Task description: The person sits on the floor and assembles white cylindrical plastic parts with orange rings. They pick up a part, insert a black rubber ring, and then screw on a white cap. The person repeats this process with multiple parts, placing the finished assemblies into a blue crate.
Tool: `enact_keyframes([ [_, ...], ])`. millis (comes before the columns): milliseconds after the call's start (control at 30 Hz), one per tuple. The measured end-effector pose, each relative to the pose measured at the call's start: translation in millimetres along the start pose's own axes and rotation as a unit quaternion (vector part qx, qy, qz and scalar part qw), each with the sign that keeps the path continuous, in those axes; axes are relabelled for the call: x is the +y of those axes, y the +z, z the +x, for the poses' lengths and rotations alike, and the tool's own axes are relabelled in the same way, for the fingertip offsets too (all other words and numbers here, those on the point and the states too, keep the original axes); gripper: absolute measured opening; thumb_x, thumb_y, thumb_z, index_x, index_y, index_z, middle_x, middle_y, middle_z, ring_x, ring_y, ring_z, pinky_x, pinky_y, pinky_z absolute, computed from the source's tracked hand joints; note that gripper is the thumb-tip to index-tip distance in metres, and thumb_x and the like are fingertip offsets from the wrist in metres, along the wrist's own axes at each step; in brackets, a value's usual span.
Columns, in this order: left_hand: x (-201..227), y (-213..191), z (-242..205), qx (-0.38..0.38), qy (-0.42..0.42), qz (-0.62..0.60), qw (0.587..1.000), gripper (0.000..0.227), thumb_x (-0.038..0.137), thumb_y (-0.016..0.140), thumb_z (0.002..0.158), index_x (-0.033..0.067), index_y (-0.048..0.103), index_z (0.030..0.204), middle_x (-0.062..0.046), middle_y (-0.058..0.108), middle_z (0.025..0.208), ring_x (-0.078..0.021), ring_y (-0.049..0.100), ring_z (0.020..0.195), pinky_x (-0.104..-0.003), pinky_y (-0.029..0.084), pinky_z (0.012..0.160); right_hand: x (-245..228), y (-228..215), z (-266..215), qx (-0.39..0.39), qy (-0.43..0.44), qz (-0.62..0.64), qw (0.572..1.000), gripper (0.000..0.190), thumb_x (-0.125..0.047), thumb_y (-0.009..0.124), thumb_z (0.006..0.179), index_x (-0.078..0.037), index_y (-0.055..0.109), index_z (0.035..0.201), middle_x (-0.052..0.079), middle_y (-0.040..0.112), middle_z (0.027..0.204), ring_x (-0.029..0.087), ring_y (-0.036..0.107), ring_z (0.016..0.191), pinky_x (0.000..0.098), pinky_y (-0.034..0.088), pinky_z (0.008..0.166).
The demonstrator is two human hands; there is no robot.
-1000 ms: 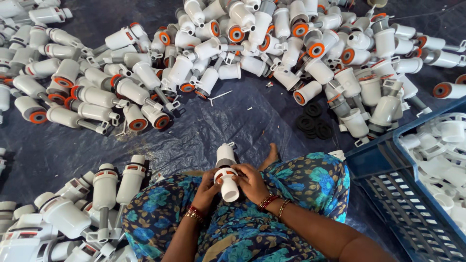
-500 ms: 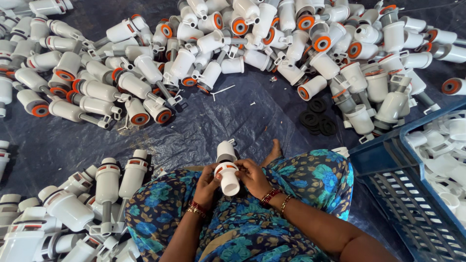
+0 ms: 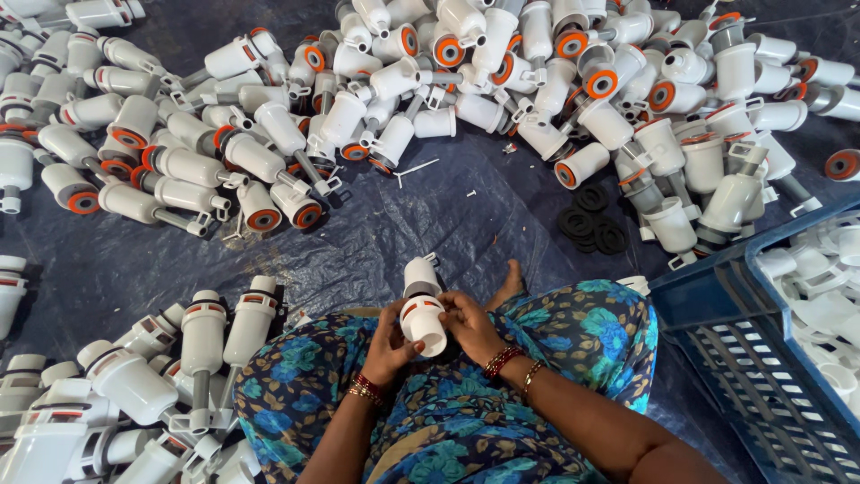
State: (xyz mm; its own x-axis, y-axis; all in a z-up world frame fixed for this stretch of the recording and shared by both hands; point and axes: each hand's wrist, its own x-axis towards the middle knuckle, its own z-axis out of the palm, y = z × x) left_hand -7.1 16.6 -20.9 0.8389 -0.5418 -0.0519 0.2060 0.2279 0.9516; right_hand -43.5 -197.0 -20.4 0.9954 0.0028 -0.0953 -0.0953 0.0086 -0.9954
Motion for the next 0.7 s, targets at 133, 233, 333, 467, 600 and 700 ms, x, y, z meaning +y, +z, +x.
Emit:
enact_keyframes([
  [133, 6, 2, -3, -0.014, -0.005, -0.004, 1.000, 0.097, 0.032, 0.089, 0.072, 0.0067, 0.037, 0.150, -0.015, 0.054, 0.140, -0.0287, 0.058, 0.131, -0.045, 0.049, 0.109, 2, -2, -1, -0.001, -0.031, -0.026, 0.999, 0.040, -0.023, 0.064, 0.100, -0.002, 0.058, 0.134, 0.008, 0.061, 0.125, 0.018, 0.066, 0.110, 0.0318, 0.057, 0.094],
  [233, 9, 4, -3, -0.017, -0.013, -0.007, 1.000, 0.097, 0.033, 0.089, 0.072, 0.0063, 0.037, 0.149, -0.017, 0.055, 0.139, -0.0295, 0.058, 0.130, -0.045, 0.050, 0.109, 6, -2, -1, -0.001, -0.022, -0.004, 1.000, 0.040, -0.023, 0.063, 0.100, -0.003, 0.057, 0.134, 0.007, 0.062, 0.124, 0.018, 0.067, 0.110, 0.0320, 0.058, 0.094],
  [333, 7, 5, -1, 0.002, -0.031, -0.036, 0.999, 0.097, 0.037, 0.089, 0.072, 0.0076, 0.038, 0.150, -0.015, 0.056, 0.139, -0.0288, 0.059, 0.128, -0.046, 0.050, 0.106, 9, 0, -1, 0.022, -0.026, 0.022, 0.999, 0.038, -0.025, 0.062, 0.101, -0.003, 0.058, 0.133, 0.006, 0.061, 0.125, 0.018, 0.066, 0.113, 0.0320, 0.057, 0.097],
  [467, -3, 5, 3, 0.053, -0.029, -0.083, 0.995, 0.076, 0.035, 0.081, 0.084, 0.0056, 0.047, 0.145, -0.010, 0.060, 0.136, -0.0261, 0.061, 0.123, -0.046, 0.052, 0.102, 9, -1, -1, 0.018, -0.028, 0.059, 0.998, 0.041, -0.026, 0.062, 0.101, -0.003, 0.056, 0.134, 0.008, 0.063, 0.124, 0.017, 0.066, 0.114, 0.0321, 0.057, 0.097],
  [600, -12, 0, 5, 0.079, -0.032, -0.129, 0.988, 0.053, 0.025, 0.070, 0.095, 0.0058, 0.053, 0.141, -0.010, 0.064, 0.133, -0.0228, 0.063, 0.122, -0.041, 0.052, 0.103, 6, 0, 1, 0.005, -0.039, 0.029, 0.999, 0.044, -0.026, 0.064, 0.101, -0.002, 0.053, 0.136, 0.011, 0.065, 0.121, 0.018, 0.066, 0.111, 0.0325, 0.057, 0.095],
  [700, -14, -2, 3, 0.074, -0.023, -0.125, 0.989, 0.050, 0.024, 0.067, 0.098, 0.0058, 0.054, 0.143, -0.010, 0.063, 0.134, -0.0229, 0.063, 0.122, -0.040, 0.052, 0.102, 3, 3, -1, -0.006, -0.052, 0.021, 0.998, 0.042, -0.027, 0.064, 0.101, -0.002, 0.053, 0.134, 0.011, 0.066, 0.120, 0.018, 0.068, 0.111, 0.0322, 0.059, 0.094],
])
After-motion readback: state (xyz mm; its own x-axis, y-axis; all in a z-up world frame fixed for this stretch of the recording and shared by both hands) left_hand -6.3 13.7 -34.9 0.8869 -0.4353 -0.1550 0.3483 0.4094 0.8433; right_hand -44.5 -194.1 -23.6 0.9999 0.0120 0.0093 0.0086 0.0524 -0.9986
